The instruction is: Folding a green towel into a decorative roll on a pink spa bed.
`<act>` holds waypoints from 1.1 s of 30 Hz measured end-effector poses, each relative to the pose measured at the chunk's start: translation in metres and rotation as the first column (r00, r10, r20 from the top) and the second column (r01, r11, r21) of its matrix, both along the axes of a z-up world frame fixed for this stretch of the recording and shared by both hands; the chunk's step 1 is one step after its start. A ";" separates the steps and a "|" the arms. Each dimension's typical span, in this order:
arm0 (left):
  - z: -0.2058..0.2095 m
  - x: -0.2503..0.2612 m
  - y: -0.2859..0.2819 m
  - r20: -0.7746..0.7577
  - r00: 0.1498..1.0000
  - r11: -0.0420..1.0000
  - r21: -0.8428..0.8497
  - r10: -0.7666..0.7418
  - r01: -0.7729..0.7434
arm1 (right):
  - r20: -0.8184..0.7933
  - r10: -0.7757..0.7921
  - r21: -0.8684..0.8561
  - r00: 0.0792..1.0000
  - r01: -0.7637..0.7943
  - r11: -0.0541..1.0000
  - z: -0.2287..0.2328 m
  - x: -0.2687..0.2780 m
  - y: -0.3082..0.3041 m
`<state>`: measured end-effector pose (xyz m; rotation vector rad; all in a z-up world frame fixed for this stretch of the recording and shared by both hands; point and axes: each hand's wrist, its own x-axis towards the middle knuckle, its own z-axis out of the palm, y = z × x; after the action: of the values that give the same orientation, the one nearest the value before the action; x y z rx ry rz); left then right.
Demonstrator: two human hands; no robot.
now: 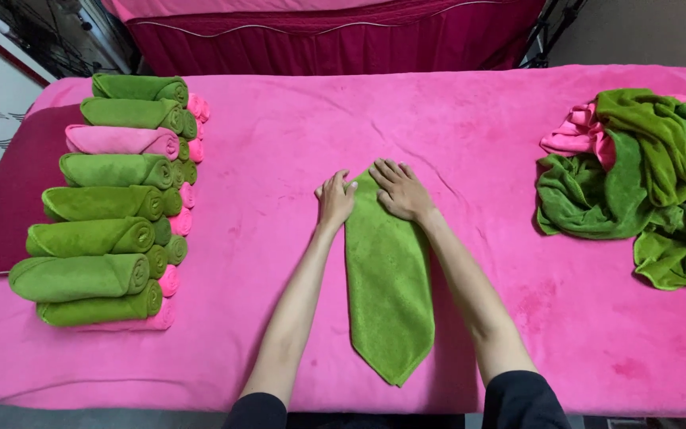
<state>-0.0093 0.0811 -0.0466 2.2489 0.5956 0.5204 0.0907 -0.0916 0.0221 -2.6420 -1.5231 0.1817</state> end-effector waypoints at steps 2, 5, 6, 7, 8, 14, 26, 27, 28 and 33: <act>0.007 -0.009 -0.008 0.015 1.000 1.000 0.028 0.001 -0.001 | 0.011 0.001 -0.015 1.000 -0.001 1.000 0.002 -0.005 0.002; 0.016 -0.027 -0.022 0.054 0.998 0.997 0.061 0.045 -0.048 | 0.032 -0.051 -0.121 0.998 0.055 0.991 -0.010 0.002 0.013; 0.017 -0.037 -0.028 0.043 0.998 0.998 0.046 0.047 -0.049 | 0.027 -0.081 -0.140 0.996 0.084 0.987 -0.017 0.005 0.017; 0.019 -0.044 -0.034 0.034 0.998 0.998 0.030 0.049 -0.050 | 0.024 -0.111 -0.160 0.994 0.113 0.981 -0.022 0.010 0.020; 0.021 -0.057 -0.042 0.036 0.998 0.998 0.032 0.050 -0.051 | 0.026 -0.110 -0.158 0.994 0.112 0.981 -0.022 0.007 0.021; 0.015 -0.143 -0.089 -0.066 0.998 0.968 0.251 0.008 0.009 | 0.197 0.044 0.039 0.979 -0.052 0.998 -0.007 -0.017 0.007; 0.008 -0.189 -0.110 0.015 1.000 0.967 0.254 -0.027 0.023 | 0.070 -0.032 -0.019 0.997 0.034 0.999 -0.013 -0.029 -0.003; 0.005 -0.190 -0.110 0.040 0.999 0.965 0.262 -0.015 0.004 | 0.031 -0.037 0.145 0.999 0.032 0.989 -0.012 -0.039 -0.016; 0.003 -0.190 -0.110 0.065 0.998 0.963 0.269 -0.004 -0.014 | -0.007 -0.035 0.306 0.999 0.035 0.951 -0.012 -0.048 -0.029; 0.005 -0.215 -0.121 0.083 0.997 0.983 0.182 0.003 -0.018 | -0.144 -0.142 0.631 0.979 0.201 0.749 -0.043 -0.129 -0.120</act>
<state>-0.2244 -0.0402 -0.0417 2.3837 0.5360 0.6943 -0.0380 -0.2118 -0.0213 -2.1507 -1.0409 -0.2099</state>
